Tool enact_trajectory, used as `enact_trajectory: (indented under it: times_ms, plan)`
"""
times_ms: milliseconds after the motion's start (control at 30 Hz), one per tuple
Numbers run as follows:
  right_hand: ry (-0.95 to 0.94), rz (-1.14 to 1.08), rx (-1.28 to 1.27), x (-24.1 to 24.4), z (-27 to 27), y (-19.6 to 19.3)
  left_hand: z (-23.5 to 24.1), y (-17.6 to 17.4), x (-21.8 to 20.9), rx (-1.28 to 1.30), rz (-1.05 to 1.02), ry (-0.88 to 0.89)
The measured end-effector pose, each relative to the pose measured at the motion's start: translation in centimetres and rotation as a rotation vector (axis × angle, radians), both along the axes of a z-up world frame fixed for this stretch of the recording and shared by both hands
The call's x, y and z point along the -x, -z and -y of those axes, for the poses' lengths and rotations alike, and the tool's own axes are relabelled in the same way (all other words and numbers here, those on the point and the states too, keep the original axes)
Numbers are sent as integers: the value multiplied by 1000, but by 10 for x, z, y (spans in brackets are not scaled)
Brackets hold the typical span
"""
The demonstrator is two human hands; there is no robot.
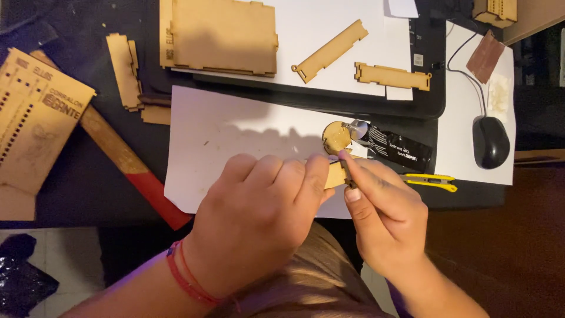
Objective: The person assembles a wooden model by applying glue to small wooden pieces and joining them together. They use a small stick to spread glue and a utility knife to trim edges, working with multiple pre-cut wooden parts on a desk.
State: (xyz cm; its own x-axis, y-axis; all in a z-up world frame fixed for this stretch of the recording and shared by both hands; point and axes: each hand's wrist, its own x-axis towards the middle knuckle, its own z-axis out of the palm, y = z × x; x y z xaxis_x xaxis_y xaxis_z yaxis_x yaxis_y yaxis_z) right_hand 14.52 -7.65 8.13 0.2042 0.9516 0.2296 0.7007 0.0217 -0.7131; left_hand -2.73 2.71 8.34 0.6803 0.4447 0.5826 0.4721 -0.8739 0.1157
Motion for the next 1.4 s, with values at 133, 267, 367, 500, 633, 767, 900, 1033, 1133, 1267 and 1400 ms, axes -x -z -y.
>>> enact_trajectory:
  times_ms: [133,267,367,500,633,767,900,1033,1133,1267,1400]
  plan:
    - [42,-62,-13,-3,4,5,1,-3,1,15,-34,5]
    - [16,-53,-65,2,1,1,2,-6,0,19,-42,2]
    - [-31,-104,-109,-1,-2,2,1,-10,0,67,-57,8]
    - [-59,-131,-105,-4,-3,1,-2,-12,-3,195,-33,36]
    - [-47,-163,-85,-6,-3,4,-2,-10,-3,186,-7,29]
    - [-48,-201,-63,-10,-2,6,-3,-12,-3,194,-14,27]
    - [26,-200,-19,-7,-2,8,-5,-11,-3,188,-18,32]
    - [-22,-239,-73,-4,-9,8,-9,-16,1,112,-12,92]
    - [-13,-293,-86,0,-9,11,-13,-23,6,119,-38,119]
    - [-30,-334,-129,4,-10,18,-18,-22,11,119,-101,139]
    - [-50,-348,-155,4,-10,23,-19,-16,12,126,-98,144]
